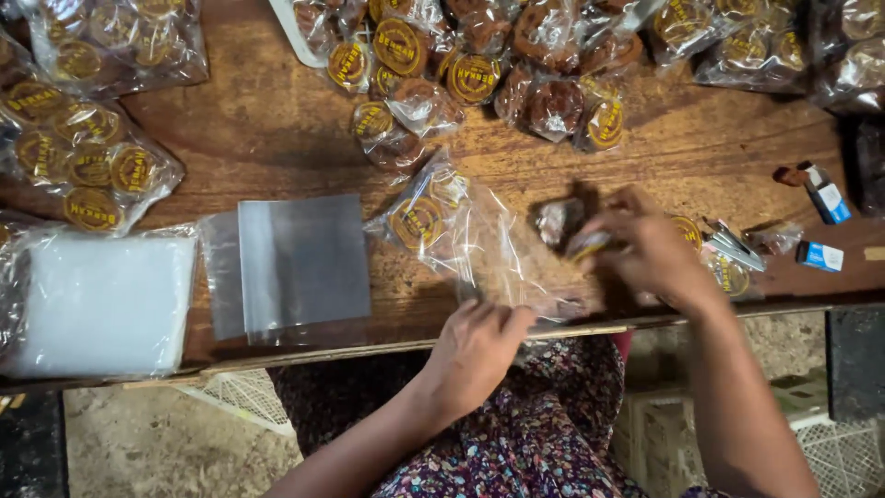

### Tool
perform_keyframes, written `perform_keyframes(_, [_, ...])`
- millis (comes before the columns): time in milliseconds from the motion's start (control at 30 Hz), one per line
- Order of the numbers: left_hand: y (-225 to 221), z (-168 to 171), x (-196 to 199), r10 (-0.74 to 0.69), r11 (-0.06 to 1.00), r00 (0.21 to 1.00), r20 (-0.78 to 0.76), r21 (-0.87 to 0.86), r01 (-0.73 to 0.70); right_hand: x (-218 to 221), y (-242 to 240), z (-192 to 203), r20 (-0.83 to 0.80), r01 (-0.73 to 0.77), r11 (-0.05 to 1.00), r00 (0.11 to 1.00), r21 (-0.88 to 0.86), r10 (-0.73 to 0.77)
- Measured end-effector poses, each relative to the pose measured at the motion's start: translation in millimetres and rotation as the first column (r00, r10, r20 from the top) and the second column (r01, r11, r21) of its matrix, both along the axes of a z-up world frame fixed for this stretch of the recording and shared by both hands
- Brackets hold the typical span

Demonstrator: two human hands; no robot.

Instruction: The person places round brown food items into a plastic bag by hand and seals the bag using a handheld stapler.

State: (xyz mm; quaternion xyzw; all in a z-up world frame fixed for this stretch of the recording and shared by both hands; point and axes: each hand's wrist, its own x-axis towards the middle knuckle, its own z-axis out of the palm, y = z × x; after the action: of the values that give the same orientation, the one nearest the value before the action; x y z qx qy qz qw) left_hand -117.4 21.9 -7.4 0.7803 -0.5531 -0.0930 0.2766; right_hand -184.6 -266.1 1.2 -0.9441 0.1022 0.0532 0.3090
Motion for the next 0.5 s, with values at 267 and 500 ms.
perform_keyframes(267, [10.7,30.1,-11.1,-0.084,0.989,0.965,0.248,0.136,0.051,39.4,8.9,40.4,-0.261,0.23,0.969,0.944,0.09,-0.2])
perform_keyframes(500, [10.7,46.2,-9.0,0.19,0.971,0.966,0.173,-0.178,-0.159,29.7,35.1,24.5,-0.18,-0.033,0.994,0.982,0.104,0.051])
